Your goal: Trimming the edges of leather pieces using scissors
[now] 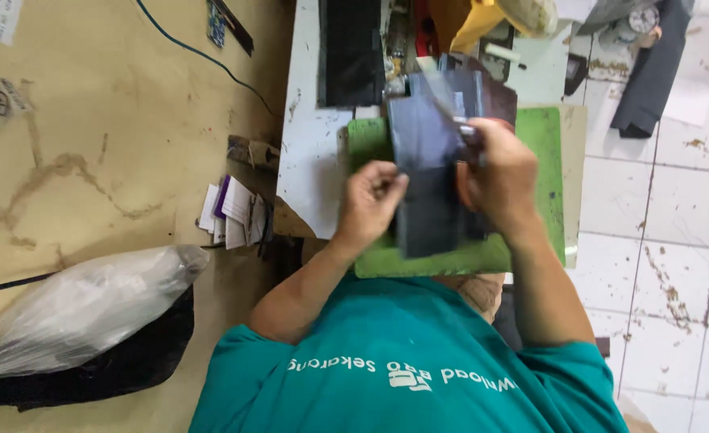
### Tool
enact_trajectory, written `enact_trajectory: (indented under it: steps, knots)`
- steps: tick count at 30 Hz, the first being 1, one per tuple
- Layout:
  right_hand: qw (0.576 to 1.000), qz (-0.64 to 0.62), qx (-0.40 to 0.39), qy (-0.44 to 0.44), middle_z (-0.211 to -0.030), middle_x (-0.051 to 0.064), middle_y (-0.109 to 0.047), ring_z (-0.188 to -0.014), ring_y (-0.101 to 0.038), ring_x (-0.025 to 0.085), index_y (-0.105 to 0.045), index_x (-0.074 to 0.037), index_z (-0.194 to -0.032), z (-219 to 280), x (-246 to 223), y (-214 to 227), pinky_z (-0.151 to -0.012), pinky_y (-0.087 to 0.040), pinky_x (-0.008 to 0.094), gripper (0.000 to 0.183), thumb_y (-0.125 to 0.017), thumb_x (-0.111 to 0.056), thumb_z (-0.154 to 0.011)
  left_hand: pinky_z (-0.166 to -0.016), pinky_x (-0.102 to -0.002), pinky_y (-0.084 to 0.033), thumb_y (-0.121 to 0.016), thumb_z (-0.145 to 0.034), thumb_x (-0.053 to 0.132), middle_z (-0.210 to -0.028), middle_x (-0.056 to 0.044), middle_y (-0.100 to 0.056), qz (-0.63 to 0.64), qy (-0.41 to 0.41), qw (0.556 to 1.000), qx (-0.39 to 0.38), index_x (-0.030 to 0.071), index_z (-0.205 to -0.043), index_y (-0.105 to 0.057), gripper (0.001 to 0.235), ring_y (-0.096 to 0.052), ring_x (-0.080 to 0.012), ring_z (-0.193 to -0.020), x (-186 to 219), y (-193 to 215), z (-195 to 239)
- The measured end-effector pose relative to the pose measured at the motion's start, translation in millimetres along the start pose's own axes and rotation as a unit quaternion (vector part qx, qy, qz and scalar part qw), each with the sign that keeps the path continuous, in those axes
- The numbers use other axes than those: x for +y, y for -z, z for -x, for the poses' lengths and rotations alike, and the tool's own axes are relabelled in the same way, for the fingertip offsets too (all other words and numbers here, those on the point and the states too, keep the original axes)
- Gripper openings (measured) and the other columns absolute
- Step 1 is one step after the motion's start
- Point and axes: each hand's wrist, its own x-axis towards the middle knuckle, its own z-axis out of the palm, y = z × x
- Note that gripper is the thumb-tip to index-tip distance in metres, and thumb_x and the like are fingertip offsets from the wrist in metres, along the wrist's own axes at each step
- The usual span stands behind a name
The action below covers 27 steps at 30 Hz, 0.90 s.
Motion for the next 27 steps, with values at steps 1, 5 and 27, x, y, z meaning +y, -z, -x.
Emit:
enact_trajectory:
  steps: [1, 5, 27]
  knots:
    - [1.000, -0.001, 0.003, 0.004, -0.105, 0.015, -0.069, -0.093, -0.069, 0.038, -0.064, -0.005, -0.127, 7.4, 11.6, 5.5, -0.081, -0.053, 0.044, 0.046, -0.080, 0.002, -0.084, -0.063, -0.022, -0.059, -0.076, -0.093, 0.009, -0.083, -0.004, -0.076, 0.000, -0.005, 1.000, 0.002, 0.006, -0.105, -0.071, 0.014, -0.069, -0.0061, -0.075, 19.9, 7.8, -7.9]
    - [0.988, -0.071, 0.028, -0.136, -0.096, 0.020, -0.072, -0.082, -0.070, 0.043, -0.064, 0.000, -0.124, 22.2, 25.6, 35.1, -0.070, -0.054, 0.045, 0.025, -0.073, 0.000, -0.100, -0.064, -0.026, -0.055, -0.066, -0.101, 0.014, -0.084, -0.006, -0.071, -0.087, -0.101, 0.987, 0.085, 0.008, -0.103, -0.071, 0.008, -0.064, -0.0111, -0.075, 63.9, 41.7, -61.4]
    - [0.963, -0.152, 0.028, -0.223, -0.086, 0.012, -0.074, -0.073, -0.072, 0.035, -0.066, -0.009, -0.111, 50.4, 13.2, 6.3, -0.065, -0.055, 0.040, 0.017, -0.076, -0.008, -0.098, -0.052, -0.023, -0.061, -0.074, -0.094, 0.015, -0.073, -0.007, -0.076, -0.145, -0.018, 0.986, -0.076, 0.008, -0.094, -0.077, 0.008, -0.075, -0.0114, -0.062, 2.0, -5.0, -32.5]
